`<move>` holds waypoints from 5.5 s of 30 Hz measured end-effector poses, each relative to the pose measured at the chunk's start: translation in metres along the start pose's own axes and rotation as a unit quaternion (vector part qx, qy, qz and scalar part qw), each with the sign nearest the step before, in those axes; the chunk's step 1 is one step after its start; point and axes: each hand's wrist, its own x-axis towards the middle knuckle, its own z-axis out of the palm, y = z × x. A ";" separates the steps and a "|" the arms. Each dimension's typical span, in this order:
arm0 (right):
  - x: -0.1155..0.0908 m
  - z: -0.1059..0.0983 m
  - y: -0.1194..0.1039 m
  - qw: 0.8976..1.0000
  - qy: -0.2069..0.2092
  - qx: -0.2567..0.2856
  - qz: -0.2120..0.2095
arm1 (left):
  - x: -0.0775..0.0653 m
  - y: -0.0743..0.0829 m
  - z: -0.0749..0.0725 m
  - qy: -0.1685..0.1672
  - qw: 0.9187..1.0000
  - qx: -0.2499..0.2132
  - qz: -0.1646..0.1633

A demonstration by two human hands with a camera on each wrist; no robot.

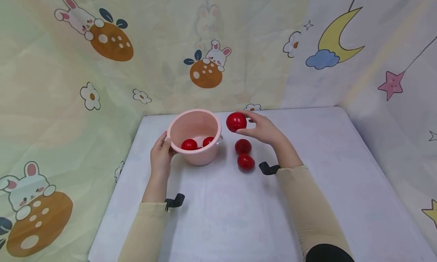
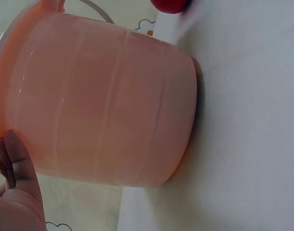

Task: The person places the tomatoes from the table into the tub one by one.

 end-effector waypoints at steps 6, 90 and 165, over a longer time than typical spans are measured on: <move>0.009 0.009 -0.011 1.000 -0.006 -0.004 -0.005 | -0.001 0.001 -0.001 0.001 1.000 0.000 -0.003; -0.029 0.031 0.047 0.998 -0.016 0.019 0.051 | 0.001 0.002 0.001 -0.003 1.000 0.021 0.012; -0.066 0.080 0.094 0.996 -0.014 0.012 0.090 | 0.001 0.002 0.002 0.006 1.000 0.001 0.014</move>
